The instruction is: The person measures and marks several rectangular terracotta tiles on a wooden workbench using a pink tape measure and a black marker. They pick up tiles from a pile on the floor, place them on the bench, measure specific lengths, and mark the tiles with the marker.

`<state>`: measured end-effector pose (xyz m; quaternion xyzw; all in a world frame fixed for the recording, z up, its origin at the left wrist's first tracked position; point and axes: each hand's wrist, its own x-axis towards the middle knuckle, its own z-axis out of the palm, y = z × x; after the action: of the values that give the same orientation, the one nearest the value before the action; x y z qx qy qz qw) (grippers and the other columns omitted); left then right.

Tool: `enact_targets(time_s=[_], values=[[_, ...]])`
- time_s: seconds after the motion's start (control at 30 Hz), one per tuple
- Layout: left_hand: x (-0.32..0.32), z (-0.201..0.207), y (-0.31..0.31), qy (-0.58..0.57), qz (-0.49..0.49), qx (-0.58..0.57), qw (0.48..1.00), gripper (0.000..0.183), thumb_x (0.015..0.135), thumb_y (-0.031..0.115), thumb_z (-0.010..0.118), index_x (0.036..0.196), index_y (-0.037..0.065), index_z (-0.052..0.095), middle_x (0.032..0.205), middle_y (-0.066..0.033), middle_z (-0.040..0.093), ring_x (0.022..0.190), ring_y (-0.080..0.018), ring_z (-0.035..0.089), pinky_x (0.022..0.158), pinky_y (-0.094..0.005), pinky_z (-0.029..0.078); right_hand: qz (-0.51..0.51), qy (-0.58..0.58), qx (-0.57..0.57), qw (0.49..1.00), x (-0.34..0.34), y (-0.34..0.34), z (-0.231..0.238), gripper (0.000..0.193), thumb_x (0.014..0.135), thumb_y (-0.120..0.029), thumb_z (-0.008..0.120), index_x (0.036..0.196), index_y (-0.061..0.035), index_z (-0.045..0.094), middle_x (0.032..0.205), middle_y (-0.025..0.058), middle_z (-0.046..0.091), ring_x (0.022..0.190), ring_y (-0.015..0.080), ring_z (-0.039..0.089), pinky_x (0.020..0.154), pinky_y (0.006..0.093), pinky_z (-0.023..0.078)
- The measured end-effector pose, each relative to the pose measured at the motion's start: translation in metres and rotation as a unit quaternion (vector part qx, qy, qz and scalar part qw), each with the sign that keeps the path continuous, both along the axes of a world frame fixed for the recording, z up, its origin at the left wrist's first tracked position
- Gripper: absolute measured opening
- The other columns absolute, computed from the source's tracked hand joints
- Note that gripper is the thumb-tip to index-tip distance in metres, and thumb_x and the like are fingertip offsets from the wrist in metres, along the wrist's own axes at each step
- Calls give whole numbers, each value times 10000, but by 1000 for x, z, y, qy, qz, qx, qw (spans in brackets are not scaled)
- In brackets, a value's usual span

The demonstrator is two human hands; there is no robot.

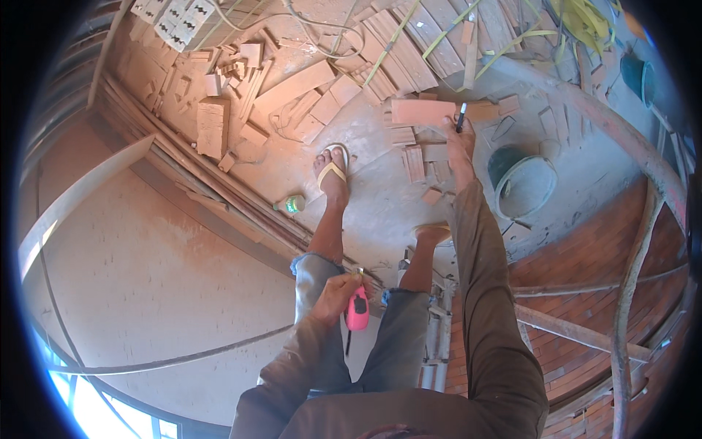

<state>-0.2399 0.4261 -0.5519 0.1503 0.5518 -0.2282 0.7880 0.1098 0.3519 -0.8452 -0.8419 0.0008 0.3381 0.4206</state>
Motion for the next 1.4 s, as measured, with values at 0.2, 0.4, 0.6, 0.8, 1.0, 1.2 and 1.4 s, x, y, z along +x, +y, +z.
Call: enact_targets(time_s=[0.2,0.4,0.6,0.8,1.0,1.2,1.4], values=[[23,-79,-1,-27,-66,90,993,424,1011,300,508,1026,-77,701,902,-110,706,833,-141,627,775,-285,508,79,-40,-78,993,20,-38,-24,346,884,-252,728,1104,-1,634,890,102,639,797,198,565,745,339,471],[79,-172,12,-91,-173,185,963,397,960,299,531,989,-47,725,828,-144,714,782,-174,651,749,-304,516,110,42,-100,988,-32,-27,31,295,913,-286,698,991,-4,666,839,62,655,722,168,578,651,325,467],[149,-209,32,-117,-312,229,915,369,930,285,550,958,-34,733,823,-155,718,791,-246,680,780,-361,517,81,426,126,893,-71,-41,80,384,925,-209,686,1222,25,617,860,-3,588,692,69,457,619,226,363],[173,-226,39,-148,-339,195,909,359,916,299,603,952,-33,735,820,-138,715,761,-216,660,739,-345,510,-71,399,146,903,-65,-51,51,143,915,-187,683,918,-54,632,781,-5,565,656,73,501,567,234,361],[136,-284,26,-122,-290,292,903,397,939,367,643,929,-20,734,753,-111,693,694,-182,628,632,-359,490,-196,180,100,959,-14,-29,20,135,908,-158,695,818,-74,639,651,-39,503,533,62,432,482,251,316],[128,-319,42,-58,-377,380,843,522,962,481,591,851,-15,707,667,-129,657,612,-210,619,601,-369,489,-149,6,39,988,7,-28,-26,206,894,-81,723,1062,36,702,731,6,595,594,76,490,516,239,376],[134,-347,38,-46,-369,417,830,532,971,476,548,862,-24,697,684,-171,662,614,-266,679,608,-415,523,-155,-53,40,986,0,-34,-48,319,885,-30,710,1185,68,662,835,35,644,659,82,535,557,236,415]])
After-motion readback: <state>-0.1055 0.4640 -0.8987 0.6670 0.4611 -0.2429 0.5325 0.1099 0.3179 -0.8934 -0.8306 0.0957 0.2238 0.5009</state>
